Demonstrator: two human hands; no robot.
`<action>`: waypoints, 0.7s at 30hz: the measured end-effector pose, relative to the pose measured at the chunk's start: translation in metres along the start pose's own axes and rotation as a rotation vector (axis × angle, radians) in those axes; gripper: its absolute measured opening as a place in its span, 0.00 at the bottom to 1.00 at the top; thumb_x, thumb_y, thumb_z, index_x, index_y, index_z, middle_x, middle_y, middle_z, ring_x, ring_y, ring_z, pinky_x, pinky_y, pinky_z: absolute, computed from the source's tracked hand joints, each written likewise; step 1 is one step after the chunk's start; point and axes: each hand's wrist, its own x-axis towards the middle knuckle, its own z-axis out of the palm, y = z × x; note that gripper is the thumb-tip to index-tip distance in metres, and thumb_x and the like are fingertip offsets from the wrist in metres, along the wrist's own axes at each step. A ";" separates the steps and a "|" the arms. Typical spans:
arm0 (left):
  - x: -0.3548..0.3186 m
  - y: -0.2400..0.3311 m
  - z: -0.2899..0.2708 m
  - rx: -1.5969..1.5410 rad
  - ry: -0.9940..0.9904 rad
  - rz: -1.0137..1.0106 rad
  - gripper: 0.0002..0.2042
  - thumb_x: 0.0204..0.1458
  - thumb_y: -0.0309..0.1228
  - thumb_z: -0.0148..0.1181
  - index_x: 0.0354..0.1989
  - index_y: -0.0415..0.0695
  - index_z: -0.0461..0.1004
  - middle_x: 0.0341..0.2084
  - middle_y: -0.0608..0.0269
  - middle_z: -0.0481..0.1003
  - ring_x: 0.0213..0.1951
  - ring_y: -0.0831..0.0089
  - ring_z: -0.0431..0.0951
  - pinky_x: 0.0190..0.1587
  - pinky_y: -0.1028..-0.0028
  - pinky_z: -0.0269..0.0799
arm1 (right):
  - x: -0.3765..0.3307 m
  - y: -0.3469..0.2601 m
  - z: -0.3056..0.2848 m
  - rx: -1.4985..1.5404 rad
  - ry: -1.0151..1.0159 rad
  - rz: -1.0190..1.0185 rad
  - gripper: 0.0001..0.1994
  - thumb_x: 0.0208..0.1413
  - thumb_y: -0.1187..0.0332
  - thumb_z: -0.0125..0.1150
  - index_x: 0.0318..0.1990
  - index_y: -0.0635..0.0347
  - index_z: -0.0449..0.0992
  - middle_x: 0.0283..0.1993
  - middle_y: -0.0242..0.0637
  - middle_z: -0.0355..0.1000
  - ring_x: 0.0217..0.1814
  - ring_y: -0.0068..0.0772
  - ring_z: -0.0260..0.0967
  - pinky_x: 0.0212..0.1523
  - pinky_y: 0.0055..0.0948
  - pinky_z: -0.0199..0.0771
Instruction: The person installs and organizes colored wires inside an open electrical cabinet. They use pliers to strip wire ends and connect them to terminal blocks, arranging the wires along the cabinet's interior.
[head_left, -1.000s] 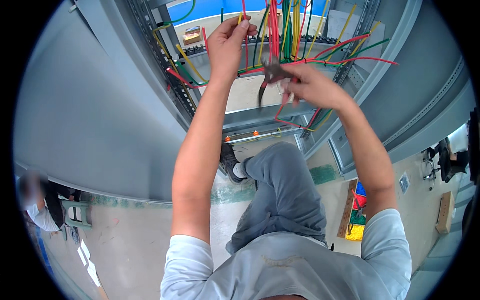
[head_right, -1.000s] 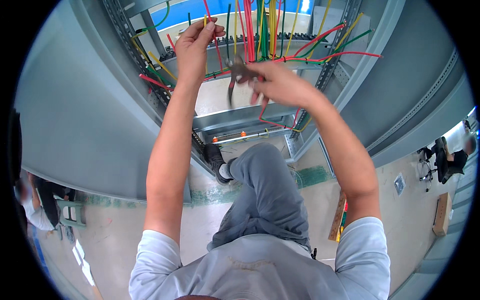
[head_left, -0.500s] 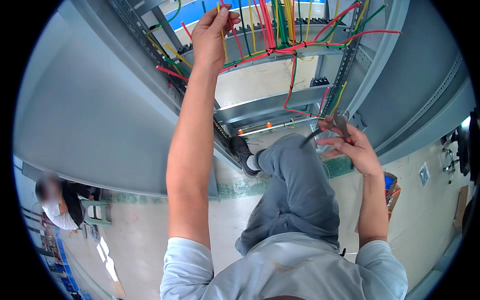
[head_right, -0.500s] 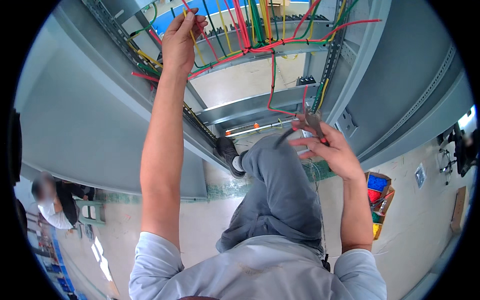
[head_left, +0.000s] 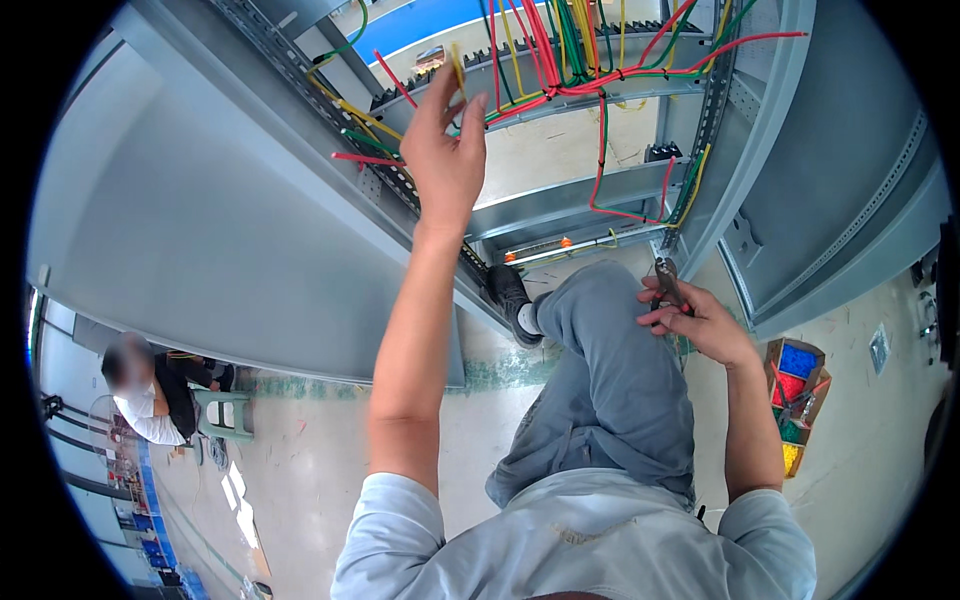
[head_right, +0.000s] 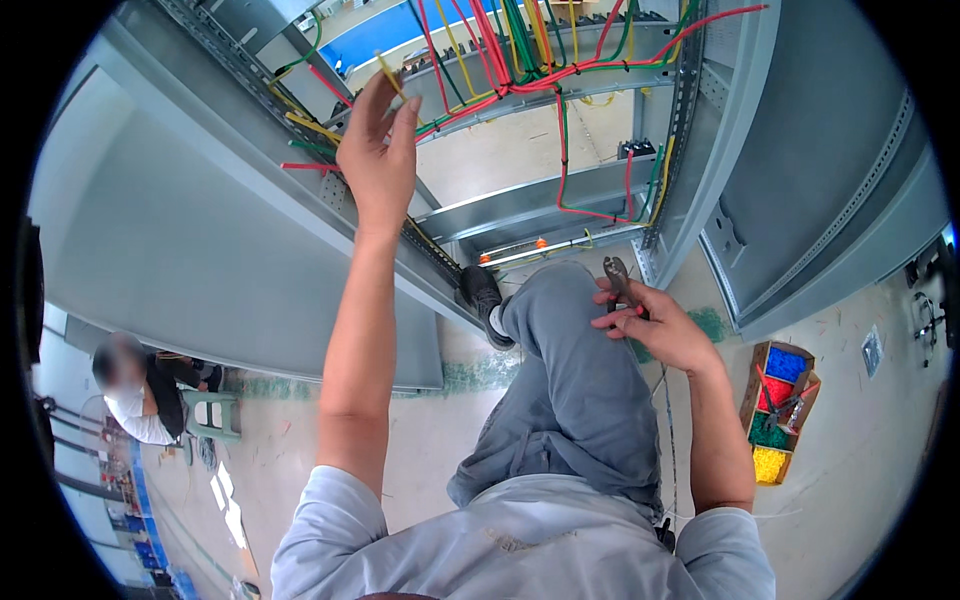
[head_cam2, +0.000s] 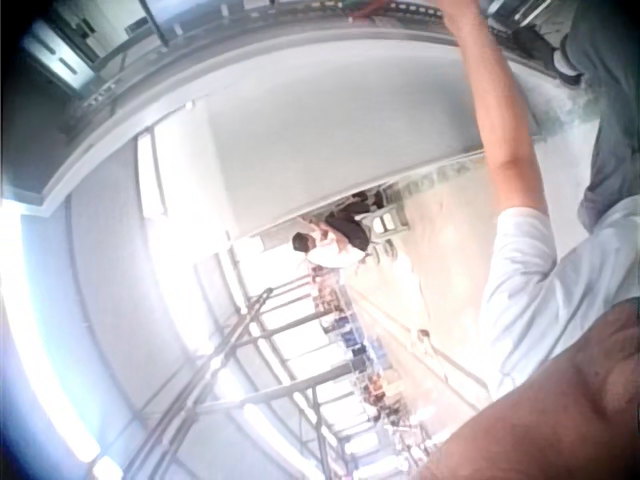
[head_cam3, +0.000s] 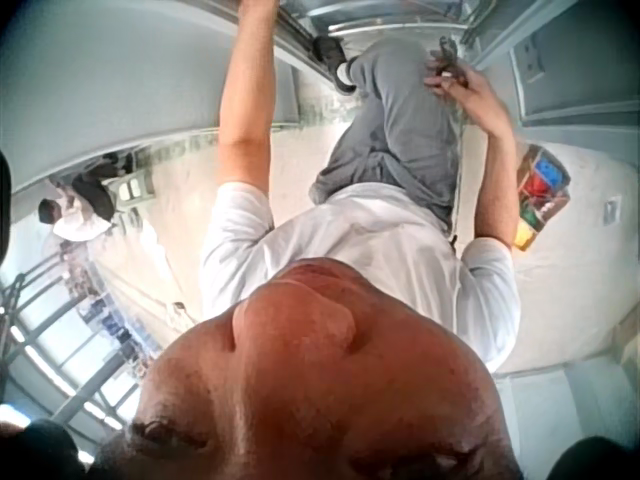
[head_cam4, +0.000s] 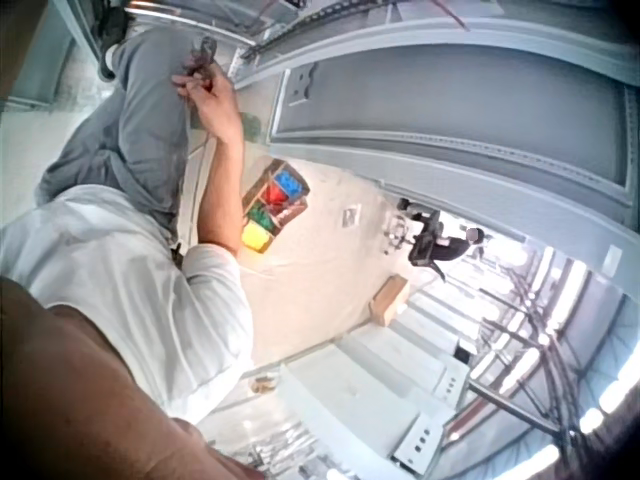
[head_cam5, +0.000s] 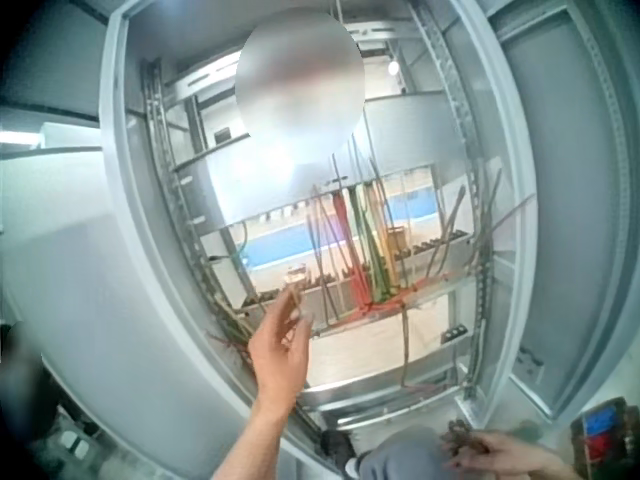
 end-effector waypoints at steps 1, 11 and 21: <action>-0.003 0.002 0.001 0.030 0.051 0.012 0.17 0.60 0.24 0.63 0.57 0.35 0.74 0.50 0.55 0.80 0.53 0.70 0.80 0.54 0.73 0.76 | 0.001 0.002 -0.002 -0.001 -0.006 -0.005 0.29 0.60 0.80 0.49 0.71 0.63 0.61 0.63 0.46 0.68 0.58 0.36 0.76 0.54 0.30 0.76; 0.040 -0.021 -0.013 -0.102 -0.007 -0.084 0.22 0.59 0.31 0.66 0.59 0.33 0.71 0.46 0.52 0.82 0.53 0.67 0.80 0.59 0.66 0.74 | 0.006 0.013 -0.002 0.015 0.064 -0.048 0.25 0.61 0.79 0.48 0.68 0.66 0.64 0.59 0.46 0.71 0.51 0.34 0.77 0.52 0.30 0.77; 0.069 -0.060 -0.030 -0.649 -0.169 -0.396 0.17 0.66 0.31 0.56 0.58 0.32 0.70 0.48 0.49 0.79 0.53 0.59 0.80 0.61 0.63 0.75 | 0.003 0.004 -0.010 -0.084 0.095 -0.050 0.28 0.59 0.80 0.46 0.70 0.66 0.61 0.62 0.44 0.69 0.56 0.36 0.76 0.54 0.32 0.76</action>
